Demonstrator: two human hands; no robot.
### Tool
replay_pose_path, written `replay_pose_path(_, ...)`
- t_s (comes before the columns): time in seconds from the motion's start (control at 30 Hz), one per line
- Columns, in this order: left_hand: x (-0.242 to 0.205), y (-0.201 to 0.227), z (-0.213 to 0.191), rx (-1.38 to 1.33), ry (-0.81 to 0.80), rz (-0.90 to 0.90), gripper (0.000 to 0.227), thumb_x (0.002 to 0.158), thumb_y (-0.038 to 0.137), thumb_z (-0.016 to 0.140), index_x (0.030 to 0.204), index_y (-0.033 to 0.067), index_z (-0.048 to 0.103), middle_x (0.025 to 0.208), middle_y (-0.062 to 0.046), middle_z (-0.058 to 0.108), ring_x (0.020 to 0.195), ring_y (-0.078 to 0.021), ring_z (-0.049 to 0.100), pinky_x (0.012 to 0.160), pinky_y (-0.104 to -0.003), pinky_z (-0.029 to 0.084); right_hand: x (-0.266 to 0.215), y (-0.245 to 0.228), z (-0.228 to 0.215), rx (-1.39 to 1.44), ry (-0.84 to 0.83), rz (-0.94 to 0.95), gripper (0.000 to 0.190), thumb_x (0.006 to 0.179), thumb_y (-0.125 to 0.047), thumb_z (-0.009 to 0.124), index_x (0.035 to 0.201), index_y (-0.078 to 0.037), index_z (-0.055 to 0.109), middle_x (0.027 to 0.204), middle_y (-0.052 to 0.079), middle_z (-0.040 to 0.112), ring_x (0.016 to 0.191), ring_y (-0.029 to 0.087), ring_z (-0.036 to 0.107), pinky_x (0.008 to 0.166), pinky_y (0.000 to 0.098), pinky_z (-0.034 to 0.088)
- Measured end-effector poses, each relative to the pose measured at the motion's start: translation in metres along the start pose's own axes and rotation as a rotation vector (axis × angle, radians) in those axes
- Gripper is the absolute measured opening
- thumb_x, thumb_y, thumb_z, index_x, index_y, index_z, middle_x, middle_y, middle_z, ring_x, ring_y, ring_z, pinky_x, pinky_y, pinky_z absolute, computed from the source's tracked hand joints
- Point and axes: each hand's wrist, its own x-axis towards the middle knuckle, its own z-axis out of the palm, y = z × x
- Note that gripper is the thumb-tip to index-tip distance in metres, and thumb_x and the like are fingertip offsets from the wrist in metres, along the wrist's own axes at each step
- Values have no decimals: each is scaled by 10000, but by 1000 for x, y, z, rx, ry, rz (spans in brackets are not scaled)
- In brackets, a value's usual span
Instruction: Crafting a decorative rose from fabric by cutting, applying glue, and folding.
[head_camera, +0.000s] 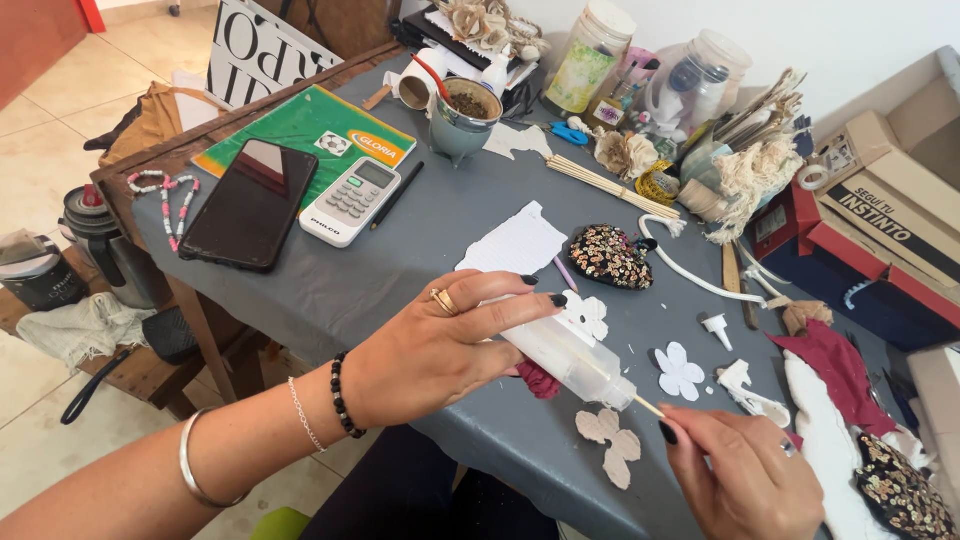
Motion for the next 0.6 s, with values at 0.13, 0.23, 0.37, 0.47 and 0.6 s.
replay_pose_path(0.13,1,1,-1,13,-2,4,190,1059,189,665,884,115,663,1459,-35,526,1319,-275,516,1086,-476,435,-5,-1,3,43,-30,71,198,973,-120,615,1049,-49,784,892,86,749,714,193,664,682,296,529)
replay_pose_path(0.23,3,1,-2,-2,3,-3,208,1051,182,675,856,113,653,1450,-45,540,1309,-273,524,1078,-475,435,-14,2,7,-69,-14,76,334,874,-199,829,1176,-74,759,912,56,751,651,178,627,613,302,491)
replay_pose_path(0.37,3,0,-2,20,1,-1,234,1063,150,634,832,115,630,1445,-46,536,1296,-277,532,1066,-472,439,-20,9,11,-127,-50,168,251,904,-274,811,1131,-192,741,1049,-68,782,871,114,725,688,272,530)
replay_pose_path(0.47,1,0,0,42,-4,0,216,1068,140,634,854,139,663,1459,-31,523,1318,-258,511,1086,-459,425,-3,-1,2,-1,25,40,106,899,-57,785,1001,-36,765,957,77,784,770,179,731,736,298,571)
replay_pose_path(0.6,1,0,0,35,-12,-1,216,1063,141,641,847,119,636,1446,-46,527,1318,-275,520,1089,-467,424,-5,-1,-1,-23,-52,29,177,922,-119,715,1079,-54,763,956,84,767,755,207,698,736,323,568)
